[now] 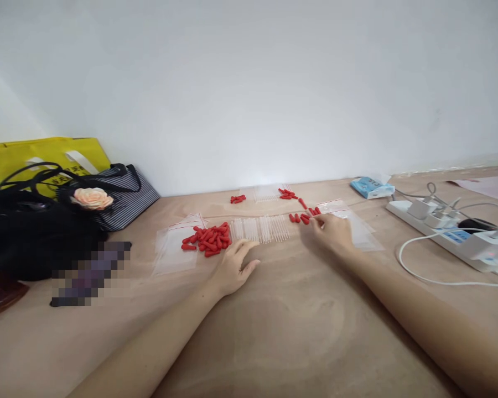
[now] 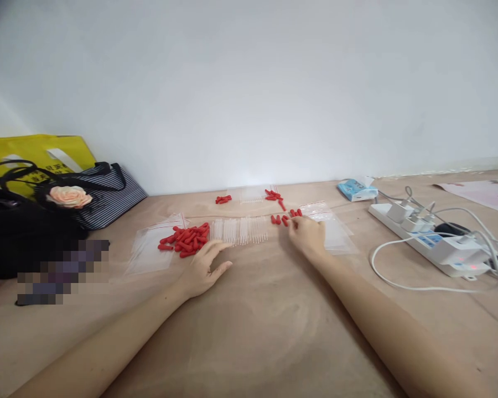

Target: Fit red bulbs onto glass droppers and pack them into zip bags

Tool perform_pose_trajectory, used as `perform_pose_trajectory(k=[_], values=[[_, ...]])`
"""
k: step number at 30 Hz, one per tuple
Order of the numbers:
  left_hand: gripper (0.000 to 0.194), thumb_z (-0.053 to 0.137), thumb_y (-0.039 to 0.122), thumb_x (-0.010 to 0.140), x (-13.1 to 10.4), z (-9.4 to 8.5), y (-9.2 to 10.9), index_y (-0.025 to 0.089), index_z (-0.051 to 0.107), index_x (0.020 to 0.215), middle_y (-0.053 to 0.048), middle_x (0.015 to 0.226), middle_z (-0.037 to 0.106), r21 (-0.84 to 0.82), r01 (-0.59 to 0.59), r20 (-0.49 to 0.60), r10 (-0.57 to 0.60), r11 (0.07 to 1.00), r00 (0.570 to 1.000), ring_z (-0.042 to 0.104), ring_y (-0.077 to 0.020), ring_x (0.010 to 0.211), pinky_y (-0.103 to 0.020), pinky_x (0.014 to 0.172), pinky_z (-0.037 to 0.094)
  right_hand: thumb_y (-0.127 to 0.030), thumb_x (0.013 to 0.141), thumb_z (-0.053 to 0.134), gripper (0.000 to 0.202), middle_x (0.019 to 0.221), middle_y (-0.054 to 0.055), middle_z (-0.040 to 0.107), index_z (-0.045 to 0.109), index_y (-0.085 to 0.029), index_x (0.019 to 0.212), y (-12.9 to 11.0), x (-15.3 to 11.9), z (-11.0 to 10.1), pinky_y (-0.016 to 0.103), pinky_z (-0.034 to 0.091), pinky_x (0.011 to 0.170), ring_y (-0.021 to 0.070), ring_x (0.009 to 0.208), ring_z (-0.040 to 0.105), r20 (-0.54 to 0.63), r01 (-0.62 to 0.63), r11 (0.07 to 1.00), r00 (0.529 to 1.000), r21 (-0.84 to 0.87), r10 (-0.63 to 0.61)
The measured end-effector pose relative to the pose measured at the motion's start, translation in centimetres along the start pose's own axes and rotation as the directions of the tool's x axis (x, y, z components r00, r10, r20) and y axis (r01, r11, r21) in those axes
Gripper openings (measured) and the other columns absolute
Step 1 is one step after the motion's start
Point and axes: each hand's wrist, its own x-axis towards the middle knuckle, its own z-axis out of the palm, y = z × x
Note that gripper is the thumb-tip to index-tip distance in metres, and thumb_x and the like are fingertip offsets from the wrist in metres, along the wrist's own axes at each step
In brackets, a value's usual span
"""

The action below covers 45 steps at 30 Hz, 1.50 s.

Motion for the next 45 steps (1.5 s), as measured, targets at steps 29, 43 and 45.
perform_pose_trajectory(k=[29,43,45], values=[[0.023,0.049,0.028,0.08,-0.1,0.4,-0.1,0.017,0.047,0.06,-0.002,0.07,0.052,0.265,0.065,-0.089,-0.042,0.962,0.995,0.047,-0.0165,0.071,-0.031,0.067,0.037,-0.018,0.078,0.038,0.031,0.104,0.011,0.055,0.065,-0.022,0.093,0.3,3.6,1.6,0.039,0.027,0.076,0.0267,0.098,0.045,0.2,0.044,0.941,0.979,-0.335,0.025],[0.017,0.045,0.028,0.081,2.0,-6.5,-4.1,0.019,0.058,0.075,-0.004,0.082,0.062,0.48,0.344,-0.109,-0.334,0.807,0.936,0.053,-0.0212,0.082,-0.032,0.071,0.037,-0.016,0.079,0.042,0.023,0.092,0.014,0.055,0.063,-0.014,0.088,-1.3,1.1,0.8,0.037,0.032,0.073,0.0266,0.09,0.046,-0.005,0.145,0.98,0.989,-0.139,-0.147],[0.014,0.047,0.025,0.078,2.1,-7.7,-5.3,0.019,0.059,0.077,-0.004,0.085,0.061,0.48,0.361,-0.118,-0.349,0.8,0.93,0.054,-0.0206,0.082,-0.03,0.07,0.039,-0.015,0.078,0.044,0.021,0.085,0.011,0.054,0.062,-0.016,0.087,-2.1,-0.4,0.6,0.034,0.036,0.072,0.0225,0.084,0.048,-0.023,0.336,0.94,0.942,0.058,-0.335]])
